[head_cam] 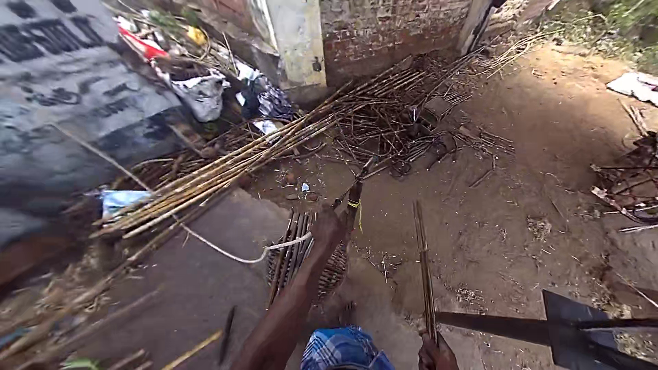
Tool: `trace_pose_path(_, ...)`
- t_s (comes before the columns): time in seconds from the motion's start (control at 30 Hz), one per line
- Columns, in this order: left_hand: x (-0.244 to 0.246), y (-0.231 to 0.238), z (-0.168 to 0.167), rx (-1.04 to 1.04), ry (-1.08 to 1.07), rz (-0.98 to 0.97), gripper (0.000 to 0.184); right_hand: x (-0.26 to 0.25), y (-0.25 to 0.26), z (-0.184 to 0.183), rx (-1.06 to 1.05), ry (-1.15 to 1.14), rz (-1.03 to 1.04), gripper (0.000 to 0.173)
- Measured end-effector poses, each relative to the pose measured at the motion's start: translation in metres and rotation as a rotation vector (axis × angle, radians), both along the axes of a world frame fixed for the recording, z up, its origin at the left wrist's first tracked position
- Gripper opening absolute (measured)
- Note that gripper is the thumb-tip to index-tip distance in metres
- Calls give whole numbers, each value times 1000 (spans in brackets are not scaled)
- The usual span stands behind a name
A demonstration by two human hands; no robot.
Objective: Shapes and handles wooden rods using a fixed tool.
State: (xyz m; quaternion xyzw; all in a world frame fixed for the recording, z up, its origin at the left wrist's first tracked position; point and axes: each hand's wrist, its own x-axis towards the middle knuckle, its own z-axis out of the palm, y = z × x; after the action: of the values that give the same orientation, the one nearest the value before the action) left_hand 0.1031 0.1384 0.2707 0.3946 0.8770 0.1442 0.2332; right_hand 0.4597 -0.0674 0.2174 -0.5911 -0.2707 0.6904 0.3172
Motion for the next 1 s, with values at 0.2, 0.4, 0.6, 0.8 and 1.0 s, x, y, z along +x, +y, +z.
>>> trace_pose_path(0.2,-18,48,-17,-30,87,-73,63,-30,92,19,-78,-103,82,27)
trace_pose_path(0.4,-14,73,-27,-90,-3,41,62,-68,189,28,-62,-109,173,19)
trace_pose_path(0.6,-15,78,-22,-116,-117,154,67,-121,310,40,36,-127,283,25)
trace_pose_path(0.8,-24,27,-61,-15,-329,145,77,-107,336,37,55,-123,346,26)
trace_pose_path(1.0,-18,-165,-238,-507,-466,273,64,-35,287,11,-11,-162,365,20)
